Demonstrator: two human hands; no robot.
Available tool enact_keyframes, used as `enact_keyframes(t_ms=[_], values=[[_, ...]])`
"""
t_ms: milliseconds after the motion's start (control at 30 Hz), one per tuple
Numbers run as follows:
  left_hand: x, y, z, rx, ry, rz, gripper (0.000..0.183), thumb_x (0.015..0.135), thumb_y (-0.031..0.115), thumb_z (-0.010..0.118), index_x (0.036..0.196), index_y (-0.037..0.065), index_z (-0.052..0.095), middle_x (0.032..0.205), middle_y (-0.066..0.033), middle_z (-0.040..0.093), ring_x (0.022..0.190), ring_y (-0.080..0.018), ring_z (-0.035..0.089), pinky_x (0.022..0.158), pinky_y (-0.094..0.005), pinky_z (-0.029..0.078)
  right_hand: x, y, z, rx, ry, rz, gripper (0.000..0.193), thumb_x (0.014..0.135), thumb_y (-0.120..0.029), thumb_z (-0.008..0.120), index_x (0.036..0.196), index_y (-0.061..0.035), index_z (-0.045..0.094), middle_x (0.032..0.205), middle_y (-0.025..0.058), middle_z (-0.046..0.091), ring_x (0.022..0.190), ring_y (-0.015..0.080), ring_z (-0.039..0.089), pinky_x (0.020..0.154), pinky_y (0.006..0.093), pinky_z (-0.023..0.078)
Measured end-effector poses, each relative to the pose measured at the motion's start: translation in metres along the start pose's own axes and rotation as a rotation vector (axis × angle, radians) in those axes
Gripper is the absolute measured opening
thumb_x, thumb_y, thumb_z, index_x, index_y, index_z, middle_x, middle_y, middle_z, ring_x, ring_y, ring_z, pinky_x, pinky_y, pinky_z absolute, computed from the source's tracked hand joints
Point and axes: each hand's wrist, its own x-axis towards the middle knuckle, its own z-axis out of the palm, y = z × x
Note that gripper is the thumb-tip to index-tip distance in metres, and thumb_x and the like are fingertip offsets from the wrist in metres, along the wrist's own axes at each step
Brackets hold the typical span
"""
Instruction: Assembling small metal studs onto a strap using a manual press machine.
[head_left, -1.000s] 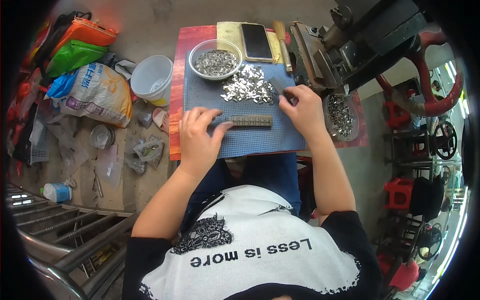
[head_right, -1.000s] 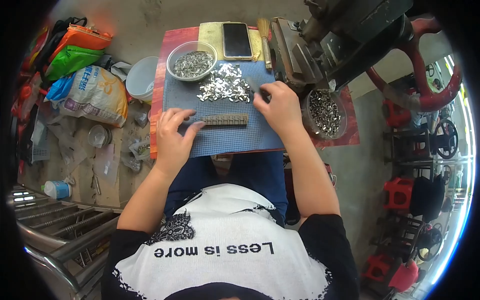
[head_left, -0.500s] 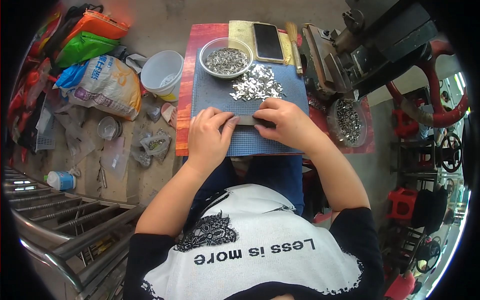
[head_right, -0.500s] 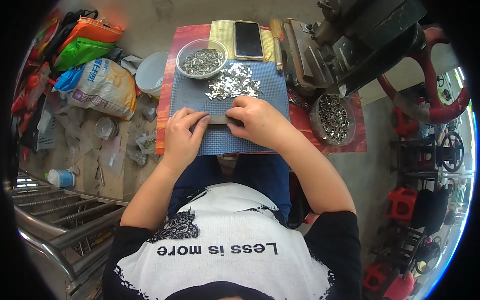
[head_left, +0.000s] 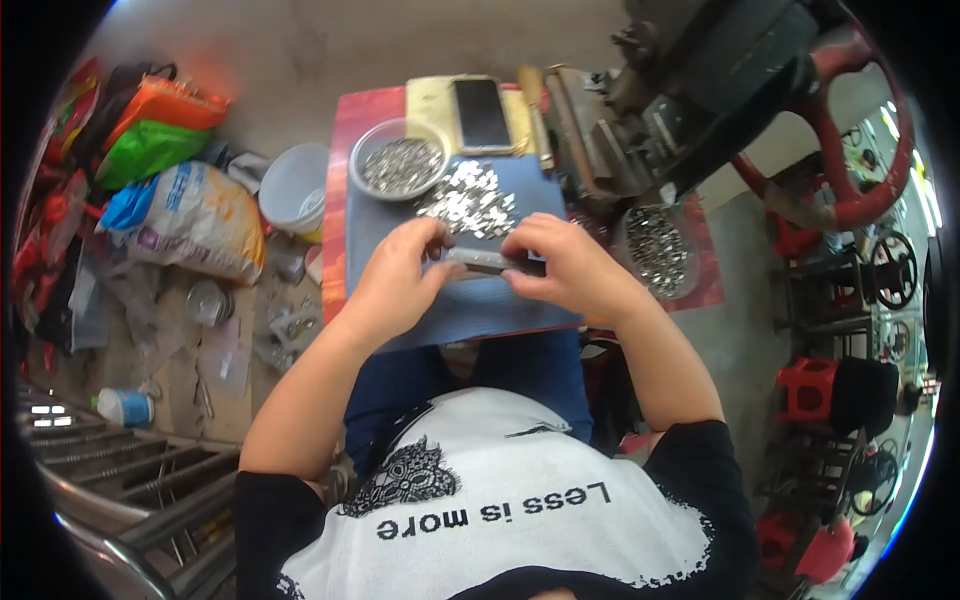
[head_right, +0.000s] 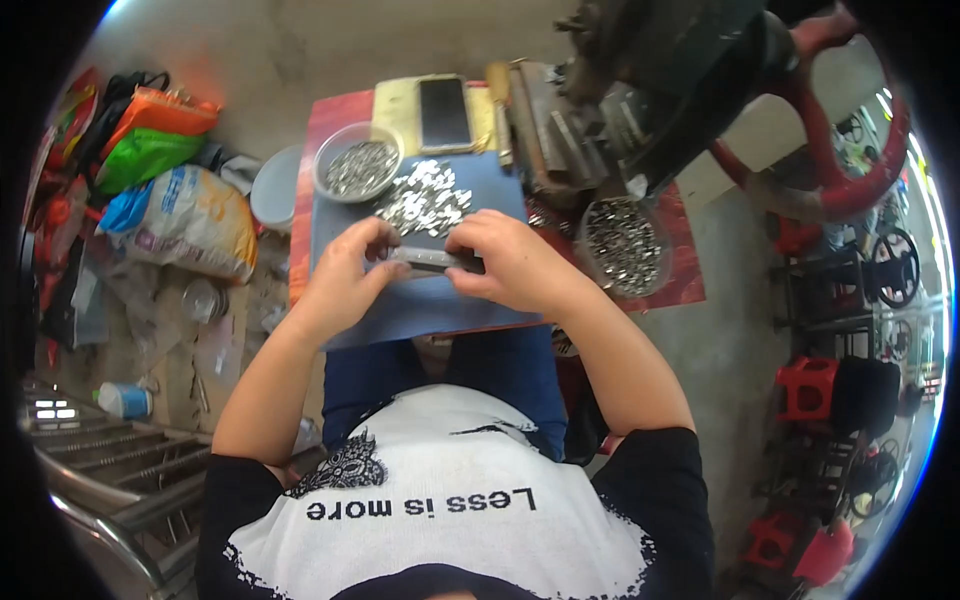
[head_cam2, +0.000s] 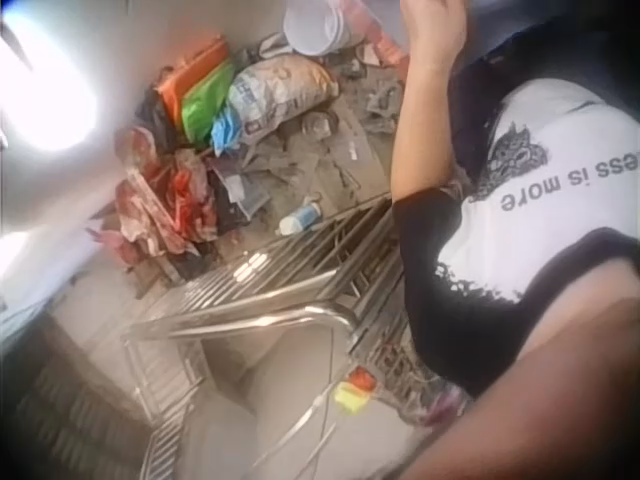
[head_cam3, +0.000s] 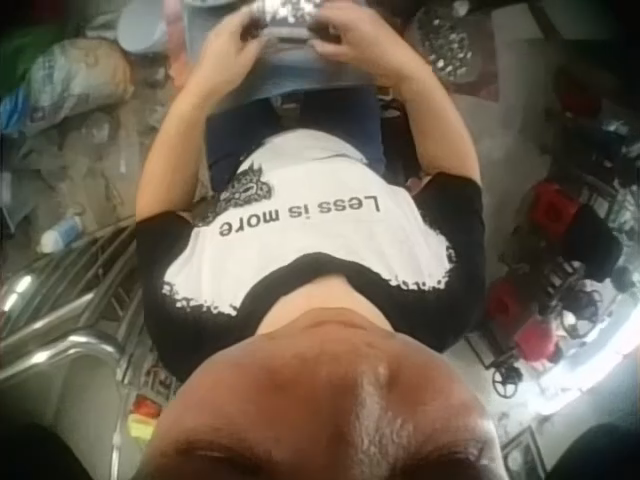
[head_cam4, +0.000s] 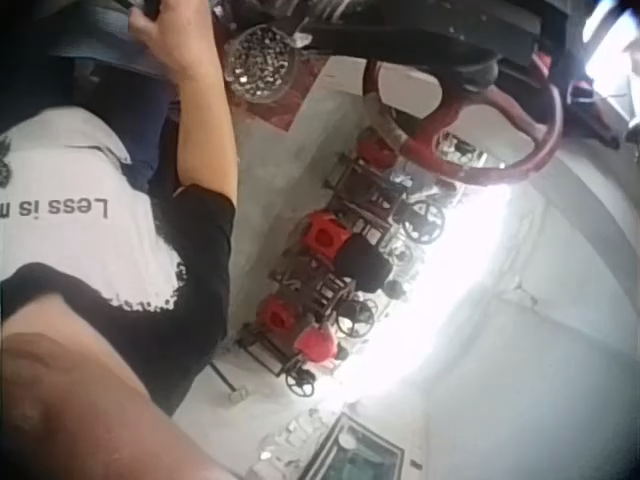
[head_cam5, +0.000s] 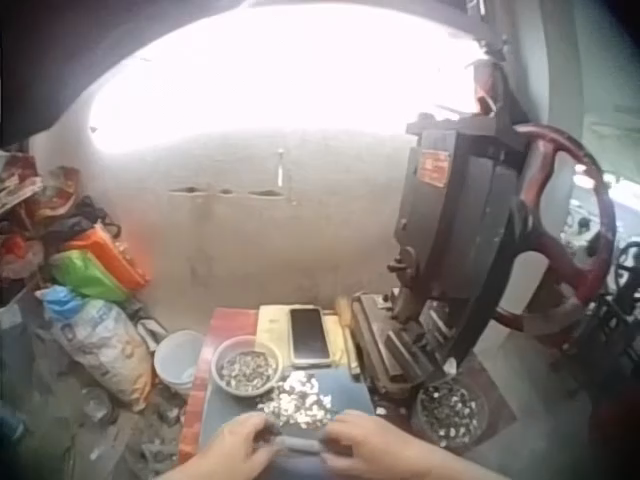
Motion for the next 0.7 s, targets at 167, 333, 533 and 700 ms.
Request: enact_keyframes(t_ms=[167, 333, 533, 700], values=[[0.081, 0.037, 0.033, 0.005, 0.140, 0.160, 0.086, 0.064, 0.026, 0.093, 0.132, 0.000, 0.047, 0.128, -0.0192, 0.052, 0.121, -0.0339, 0.052, 0.103, -0.0412, 0.044, -0.002, 0.002, -0.063, -0.265, 0.554, 0.210, 0.025, 0.077, -0.014, 0.076, 0.093, 0.0031, 0.066, 0.083, 0.0131, 0.065, 0.072, 0.0221, 0.063, 0.067, 0.0320, 0.051], [0.150, 0.063, 0.096, -0.105, 0.081, 0.288, 0.131, 0.054, 0.038, 0.096, 0.152, -0.006, 0.022, 0.146, -0.0280, 0.040, 0.139, -0.0414, 0.036, 0.118, -0.0442, 0.031, -0.006, 0.039, -0.087, -0.508, 0.658, 0.406, 0.027, 0.077, -0.022, 0.075, 0.091, 0.0018, 0.070, 0.084, 0.0197, 0.069, 0.077, 0.0330, 0.068, 0.071, 0.0395, 0.054], [0.164, 0.063, 0.116, -0.049, 0.123, 0.302, 0.132, 0.054, 0.041, 0.093, 0.153, -0.006, 0.020, 0.145, -0.0290, 0.042, 0.138, -0.0422, 0.039, 0.115, -0.0474, 0.031, -0.005, 0.033, -0.094, -0.381, 0.525, 0.488, 0.031, 0.079, -0.025, 0.074, 0.091, 0.0031, 0.072, 0.085, 0.0229, 0.070, 0.080, 0.0368, 0.069, 0.073, 0.0422, 0.054], [0.158, 0.062, 0.118, -0.028, 0.200, 0.354, 0.133, 0.054, 0.041, 0.093, 0.153, -0.005, 0.018, 0.136, -0.0261, 0.048, 0.131, -0.0410, 0.045, 0.112, -0.0472, 0.035, -0.010, 0.044, -0.107, -0.237, 0.629, 0.527, 0.030, 0.090, -0.026, 0.067, 0.097, 0.0022, 0.072, 0.097, 0.0242, 0.070, 0.089, 0.0378, 0.069, 0.079, 0.0426, 0.053]])
